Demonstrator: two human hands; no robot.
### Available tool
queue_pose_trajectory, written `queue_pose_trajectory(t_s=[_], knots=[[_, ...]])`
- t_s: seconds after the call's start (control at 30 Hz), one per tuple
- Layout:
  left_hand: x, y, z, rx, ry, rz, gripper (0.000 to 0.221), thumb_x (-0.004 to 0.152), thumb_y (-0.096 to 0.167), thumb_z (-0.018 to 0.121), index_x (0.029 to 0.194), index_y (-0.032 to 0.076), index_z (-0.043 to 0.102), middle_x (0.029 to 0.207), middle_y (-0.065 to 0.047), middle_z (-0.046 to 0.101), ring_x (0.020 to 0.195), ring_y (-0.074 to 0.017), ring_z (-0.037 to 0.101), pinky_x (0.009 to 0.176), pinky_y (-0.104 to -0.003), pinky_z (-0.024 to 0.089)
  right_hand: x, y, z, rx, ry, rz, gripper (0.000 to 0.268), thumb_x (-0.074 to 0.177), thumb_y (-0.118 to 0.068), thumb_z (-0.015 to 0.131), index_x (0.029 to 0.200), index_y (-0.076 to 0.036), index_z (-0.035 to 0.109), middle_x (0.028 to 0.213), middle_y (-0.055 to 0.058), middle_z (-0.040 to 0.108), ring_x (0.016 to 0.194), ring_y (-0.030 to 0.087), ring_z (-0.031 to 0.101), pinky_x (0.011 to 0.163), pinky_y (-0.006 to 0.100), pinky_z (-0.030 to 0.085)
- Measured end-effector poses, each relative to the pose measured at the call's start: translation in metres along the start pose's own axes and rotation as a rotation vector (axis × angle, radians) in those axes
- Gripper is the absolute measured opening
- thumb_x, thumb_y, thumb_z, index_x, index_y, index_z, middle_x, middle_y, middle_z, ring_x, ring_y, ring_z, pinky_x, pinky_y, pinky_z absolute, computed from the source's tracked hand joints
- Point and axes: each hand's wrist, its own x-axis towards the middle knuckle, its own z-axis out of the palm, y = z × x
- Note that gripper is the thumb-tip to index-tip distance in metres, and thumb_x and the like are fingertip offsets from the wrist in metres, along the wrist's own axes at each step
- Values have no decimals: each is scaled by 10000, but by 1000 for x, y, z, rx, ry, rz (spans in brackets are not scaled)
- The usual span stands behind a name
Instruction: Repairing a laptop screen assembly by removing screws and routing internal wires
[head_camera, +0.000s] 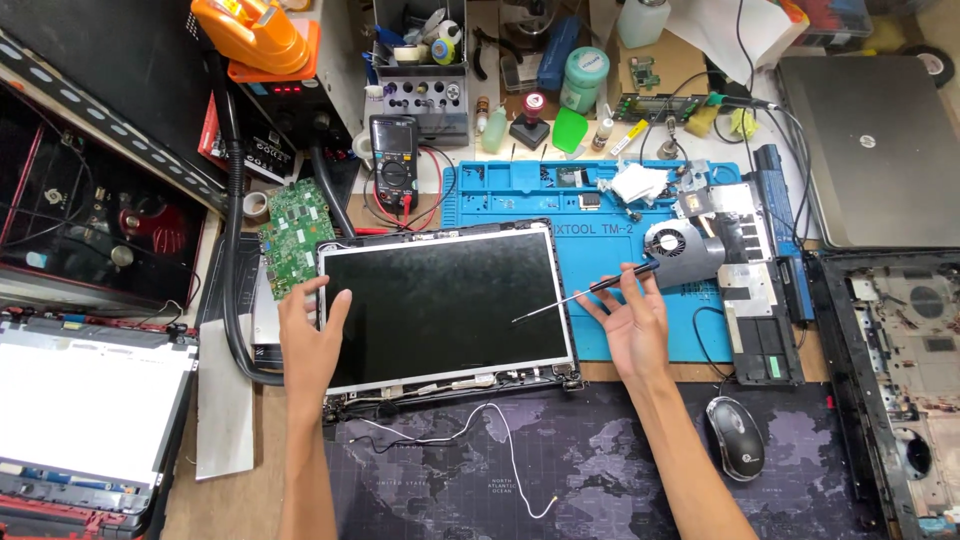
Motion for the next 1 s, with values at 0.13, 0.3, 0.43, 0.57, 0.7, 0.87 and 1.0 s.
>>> queue_pose_trajectory(t_s=[0.13,0.3,0.43,0.57,0.7,0.87,1.0], knots=[[7,8,-2,-36,2,-20,392,983,323,726,1310,130,627,1267,-260,570,1140,-472,612,966,-494,472,1,0,0,11,-1,5,308,977,-287,702,1209,-150,551,992,86,716,934,261,735,1021,673,530],[15,3,-1,-242,119,-121,307,954,206,727,1254,156,682,1111,-131,643,872,-143,548,751,-279,488,2,0,-2,19,-7,23,294,982,-292,695,1202,-159,552,983,77,720,930,252,739,1022,666,532],[25,-16,3,-300,111,-146,345,941,208,747,1280,195,683,1065,-128,670,815,-112,537,711,-269,482,4,-1,-2,20,-14,19,296,981,-290,697,1201,-158,550,979,80,723,928,254,741,1018,668,535],[23,-14,0,-429,107,-110,448,914,25,688,1338,165,647,962,-75,665,767,-70,516,695,-200,459,4,-1,-4,28,-19,20,293,983,-280,696,1200,-151,548,979,93,724,933,264,742,1014,675,535],[21,-18,1,-450,127,-4,558,875,-86,649,1373,164,621,1012,-44,655,812,-57,512,754,-179,466,3,-2,-2,21,-19,25,310,979,-286,701,1206,-151,541,980,90,718,940,264,736,1018,676,535],[14,-9,-1,-503,133,10,572,877,-72,660,1391,171,600,1025,-19,644,831,-44,514,793,-180,470,2,-1,-1,23,-29,23,331,970,-295,713,1206,-145,537,984,95,718,943,266,734,1014,680,536],[11,3,-4,-537,135,44,571,890,-72,666,1406,159,585,1056,-26,645,840,-42,505,813,-183,469,-1,1,1,19,-26,32,351,965,-310,712,1213,-141,531,989,91,717,944,259,736,972,645,569]])
